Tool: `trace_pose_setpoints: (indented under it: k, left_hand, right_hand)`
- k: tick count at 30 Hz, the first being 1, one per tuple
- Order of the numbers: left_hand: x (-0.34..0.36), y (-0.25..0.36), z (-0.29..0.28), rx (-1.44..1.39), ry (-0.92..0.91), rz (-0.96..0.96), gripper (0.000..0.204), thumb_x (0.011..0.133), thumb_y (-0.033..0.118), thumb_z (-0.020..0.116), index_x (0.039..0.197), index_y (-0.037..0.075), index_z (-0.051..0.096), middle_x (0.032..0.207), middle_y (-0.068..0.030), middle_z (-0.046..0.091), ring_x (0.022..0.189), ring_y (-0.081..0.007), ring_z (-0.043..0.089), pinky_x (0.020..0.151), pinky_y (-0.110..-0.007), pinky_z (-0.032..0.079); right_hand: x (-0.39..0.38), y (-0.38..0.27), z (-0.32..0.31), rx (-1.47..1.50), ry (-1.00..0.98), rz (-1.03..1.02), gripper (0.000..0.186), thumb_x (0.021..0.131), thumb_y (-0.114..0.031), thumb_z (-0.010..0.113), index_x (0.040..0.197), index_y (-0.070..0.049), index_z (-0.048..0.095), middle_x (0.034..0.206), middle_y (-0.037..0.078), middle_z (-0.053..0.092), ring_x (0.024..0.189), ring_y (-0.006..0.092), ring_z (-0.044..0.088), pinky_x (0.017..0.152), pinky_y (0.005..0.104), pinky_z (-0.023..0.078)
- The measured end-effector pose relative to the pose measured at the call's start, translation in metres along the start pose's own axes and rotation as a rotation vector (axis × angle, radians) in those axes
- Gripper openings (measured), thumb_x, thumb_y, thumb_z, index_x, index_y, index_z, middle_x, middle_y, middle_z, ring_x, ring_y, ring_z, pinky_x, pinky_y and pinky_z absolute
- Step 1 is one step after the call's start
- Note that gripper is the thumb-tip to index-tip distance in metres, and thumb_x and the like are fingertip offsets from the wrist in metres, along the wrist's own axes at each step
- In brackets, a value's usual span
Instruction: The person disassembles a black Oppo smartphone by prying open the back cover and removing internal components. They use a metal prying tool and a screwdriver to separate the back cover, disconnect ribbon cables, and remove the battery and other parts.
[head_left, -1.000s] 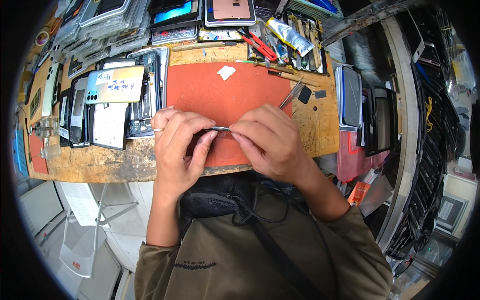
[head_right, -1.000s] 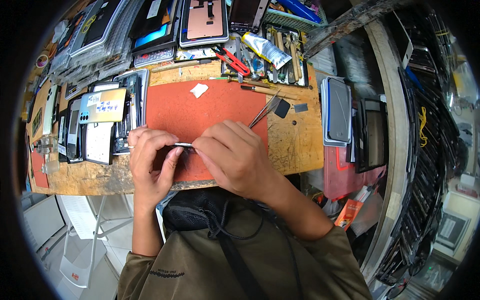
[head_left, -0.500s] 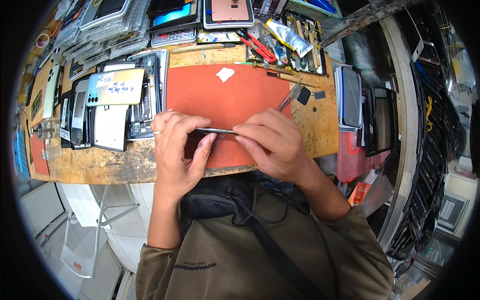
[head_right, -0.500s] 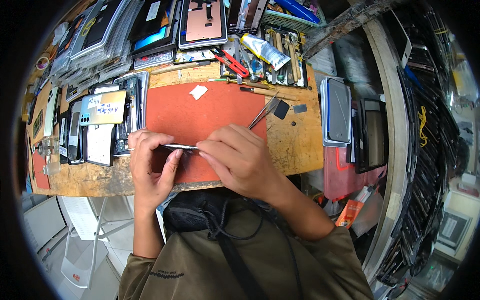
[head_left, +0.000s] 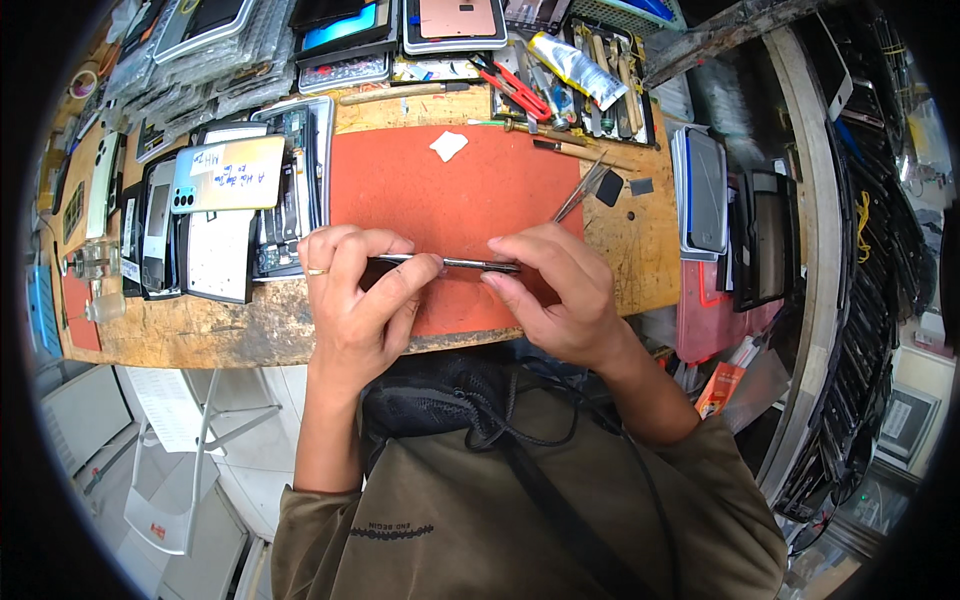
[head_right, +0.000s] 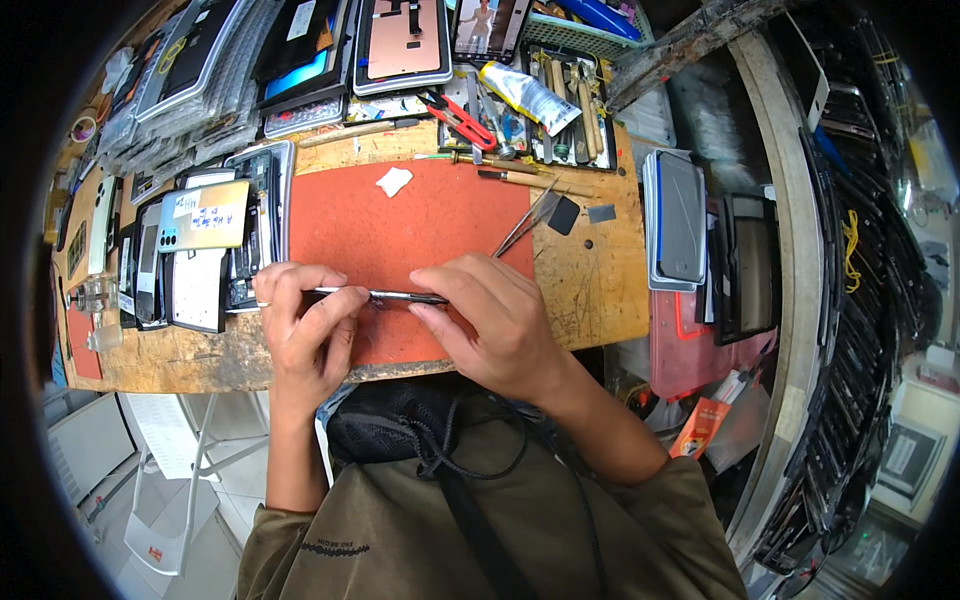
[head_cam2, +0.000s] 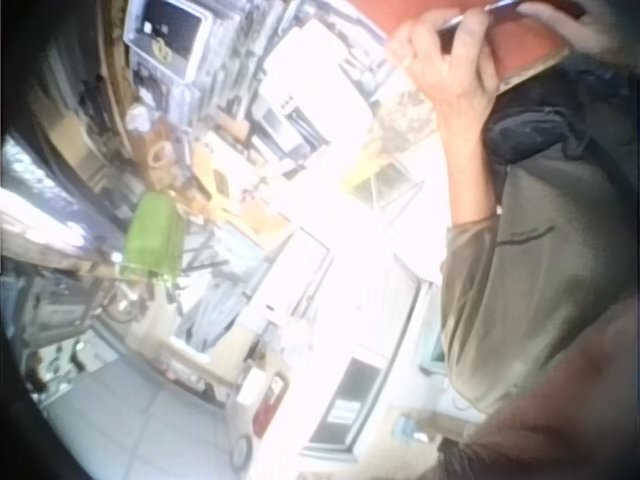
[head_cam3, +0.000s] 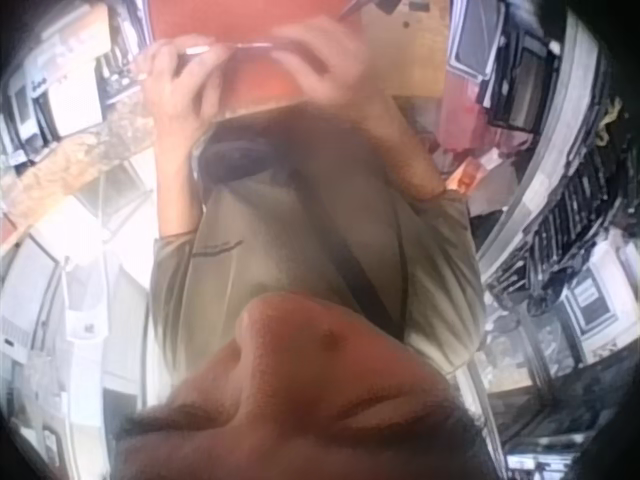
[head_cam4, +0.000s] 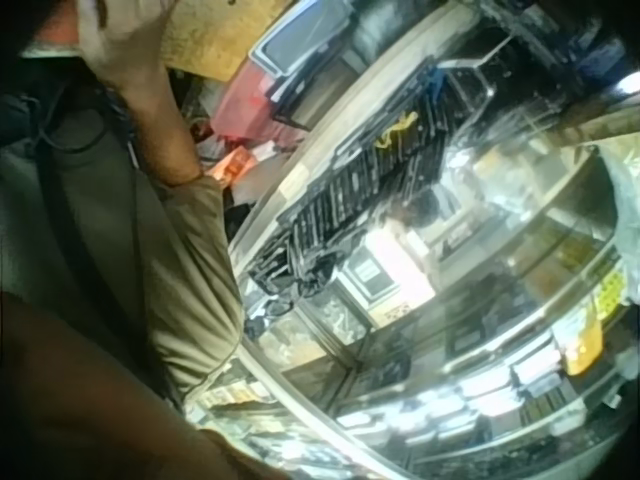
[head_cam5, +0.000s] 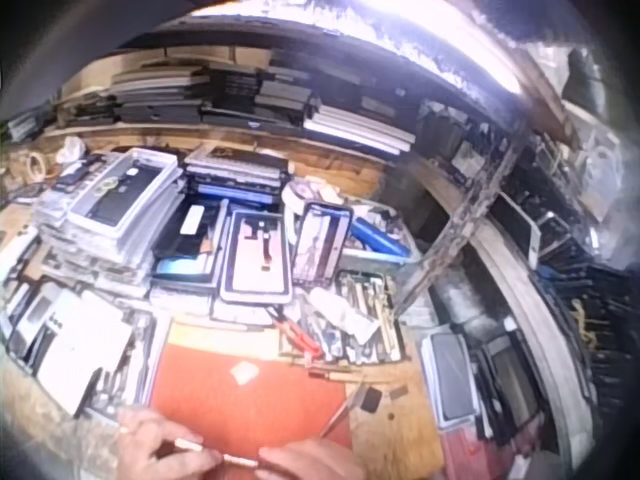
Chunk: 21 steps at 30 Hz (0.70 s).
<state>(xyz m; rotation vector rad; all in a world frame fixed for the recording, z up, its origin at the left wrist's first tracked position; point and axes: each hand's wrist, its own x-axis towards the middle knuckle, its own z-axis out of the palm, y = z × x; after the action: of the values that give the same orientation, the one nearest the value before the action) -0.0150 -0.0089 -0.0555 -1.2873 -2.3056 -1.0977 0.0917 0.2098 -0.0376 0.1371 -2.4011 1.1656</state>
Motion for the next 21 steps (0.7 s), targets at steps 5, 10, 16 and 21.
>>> trace_pose_setpoints:
  k: [5,10,16,21]
  left_hand:
    - [-0.0007,0.0011,-0.0003,0.019,-0.001,0.002,0.032,0.075,0.013,0.082,0.106,0.022,0.079,0.106,-0.0012,0.066,0.101,-0.0278,0.058,0.092,-0.046,0.040]
    - [0.0016,0.0016,-0.0011,0.039,-0.004,0.024,0.033,0.075,0.014,0.082,0.106,0.023,0.078,0.104,-0.0008,0.065,0.100,-0.0272,0.057,0.092,-0.046,0.039]
    - [-0.0020,0.0021,0.0008,0.027,0.004,-0.002,0.032,0.075,0.013,0.082,0.105,0.024,0.077,0.105,-0.0006,0.065,0.101,-0.0269,0.056,0.093,-0.047,0.039]
    - [-0.0032,0.0016,0.0014,0.021,0.012,0.000,0.031,0.076,0.013,0.083,0.105,0.024,0.077,0.105,-0.0005,0.065,0.102,-0.0272,0.056,0.094,-0.047,0.039]
  right_hand:
    - [0.0005,-0.0007,-0.0024,-0.017,-0.019,-0.014,0.037,0.084,0.001,0.086,0.117,-0.001,0.071,0.092,0.014,0.070,0.077,0.0309,0.069,0.068,0.0414,0.055]
    - [-0.0006,0.0019,-0.0011,-0.005,-0.014,-0.024,0.038,0.084,0.001,0.086,0.118,-0.001,0.071,0.091,0.013,0.070,0.077,0.0306,0.069,0.068,0.0414,0.055]
    - [-0.0006,0.0021,-0.0017,-0.018,-0.015,-0.037,0.039,0.083,0.001,0.087,0.118,-0.001,0.071,0.090,0.013,0.069,0.076,0.0306,0.068,0.067,0.0413,0.054]
    - [-0.0014,0.0032,-0.0014,-0.012,-0.014,-0.034,0.040,0.083,0.001,0.087,0.119,-0.002,0.070,0.089,0.013,0.068,0.075,0.0303,0.067,0.067,0.0412,0.053]
